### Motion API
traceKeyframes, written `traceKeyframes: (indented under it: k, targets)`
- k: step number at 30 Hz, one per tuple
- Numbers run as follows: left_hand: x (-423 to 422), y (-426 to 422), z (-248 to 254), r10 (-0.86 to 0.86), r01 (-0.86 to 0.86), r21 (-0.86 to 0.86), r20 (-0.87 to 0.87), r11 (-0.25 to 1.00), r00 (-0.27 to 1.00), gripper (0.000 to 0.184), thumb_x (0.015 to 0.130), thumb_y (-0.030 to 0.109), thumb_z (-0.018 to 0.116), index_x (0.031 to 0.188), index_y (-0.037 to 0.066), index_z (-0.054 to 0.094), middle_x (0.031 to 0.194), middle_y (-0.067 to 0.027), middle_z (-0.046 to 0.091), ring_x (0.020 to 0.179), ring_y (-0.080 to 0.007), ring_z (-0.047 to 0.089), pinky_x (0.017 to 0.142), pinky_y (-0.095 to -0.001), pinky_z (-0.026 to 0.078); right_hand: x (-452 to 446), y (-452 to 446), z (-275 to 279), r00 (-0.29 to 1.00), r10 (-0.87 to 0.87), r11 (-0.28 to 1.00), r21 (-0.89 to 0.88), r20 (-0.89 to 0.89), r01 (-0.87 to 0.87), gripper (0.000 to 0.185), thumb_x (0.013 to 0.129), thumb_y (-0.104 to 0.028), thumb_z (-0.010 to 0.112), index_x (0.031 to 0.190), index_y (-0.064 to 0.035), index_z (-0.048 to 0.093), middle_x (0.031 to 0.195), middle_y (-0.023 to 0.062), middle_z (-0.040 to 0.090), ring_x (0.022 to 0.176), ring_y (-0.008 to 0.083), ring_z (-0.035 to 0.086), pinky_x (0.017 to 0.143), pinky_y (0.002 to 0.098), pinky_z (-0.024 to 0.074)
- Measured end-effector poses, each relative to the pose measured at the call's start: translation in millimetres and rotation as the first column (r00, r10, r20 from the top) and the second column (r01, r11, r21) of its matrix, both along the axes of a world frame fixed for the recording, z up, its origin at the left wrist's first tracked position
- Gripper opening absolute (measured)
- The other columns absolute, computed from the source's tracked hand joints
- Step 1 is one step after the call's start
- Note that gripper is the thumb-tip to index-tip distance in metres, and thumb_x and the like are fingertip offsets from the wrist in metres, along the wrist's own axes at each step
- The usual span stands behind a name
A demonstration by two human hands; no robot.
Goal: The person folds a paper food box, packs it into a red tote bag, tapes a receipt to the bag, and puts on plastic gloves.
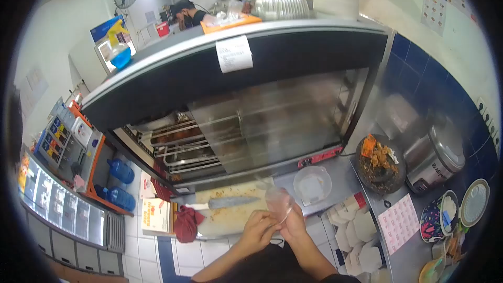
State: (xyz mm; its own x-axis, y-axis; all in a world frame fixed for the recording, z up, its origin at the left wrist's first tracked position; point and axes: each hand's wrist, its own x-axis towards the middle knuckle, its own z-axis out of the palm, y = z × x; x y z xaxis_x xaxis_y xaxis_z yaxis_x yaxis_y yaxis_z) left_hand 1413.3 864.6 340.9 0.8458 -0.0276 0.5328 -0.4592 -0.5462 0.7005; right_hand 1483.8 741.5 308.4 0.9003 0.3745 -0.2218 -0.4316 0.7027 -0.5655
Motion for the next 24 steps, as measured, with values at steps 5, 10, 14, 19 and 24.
traceKeyframes:
  k: [5,10,14,19,24]
  targets:
    - [14,-29,-3,-0.141,0.143,-0.025,0.045,0.989,0.989,0.013,0.081,0.005,0.074,0.093,0.002,0.068,0.098,-0.0118,0.065,0.092,-0.0325,0.061,0.081,-0.0404,0.050,15,-29,-4,0.980,0.197,0.980,-0.020,-0.009,-0.197,0.070,0.099,-0.059,0.052,0.142,-0.0040,0.045,0.132,0.0163,0.058,0.112,0.0265,0.061,0.095,0.0360,0.0519]
    - [24,-58,-11,-0.094,0.090,-0.146,-0.017,0.985,0.995,0.012,0.081,0.001,0.070,0.093,0.003,0.069,0.096,-0.0101,0.067,0.087,-0.0303,0.063,0.079,-0.0389,0.052,24,-52,-38,0.988,0.056,0.974,-0.226,0.145,-0.022,0.078,0.101,-0.067,0.034,0.143,-0.0029,0.046,0.146,0.0147,0.049,0.131,0.0254,0.048,0.111,0.0391,0.0390]
    - [39,-72,-2,-0.112,0.118,-0.058,0.098,0.991,0.989,0.015,0.081,0.003,0.069,0.095,0.003,0.069,0.096,-0.0103,0.067,0.086,-0.0298,0.064,0.076,-0.0382,0.052,31,-63,-18,0.977,0.151,0.982,0.087,0.153,-0.166,0.084,0.101,-0.069,0.030,0.154,-0.0040,0.033,0.155,0.0168,0.039,0.147,0.0272,0.032,0.119,0.0490,0.0293]
    - [44,-91,-2,-0.117,0.119,-0.026,0.068,0.993,0.991,0.016,0.083,0.002,0.068,0.099,0.002,0.068,0.095,-0.0125,0.068,0.086,-0.0306,0.065,0.076,-0.0372,0.053,58,-78,-65,0.957,0.191,0.956,0.178,0.219,-0.232,0.070,0.105,-0.054,0.036,0.156,-0.0059,0.032,0.160,0.0156,0.035,0.148,0.0313,0.032,0.115,0.0560,0.0342]
    - [63,-76,6,0.179,-0.225,-0.408,-0.148,0.885,0.973,0.010,0.087,-0.002,0.063,0.096,0.002,0.065,0.089,-0.0143,0.065,0.082,-0.0339,0.064,0.074,-0.0395,0.052,30,-62,-26,0.753,0.460,0.638,-0.765,0.471,0.089,0.065,0.101,-0.044,0.048,0.154,-0.0100,0.033,0.161,0.0155,0.033,0.147,0.0365,0.033,0.113,0.0607,0.0339]
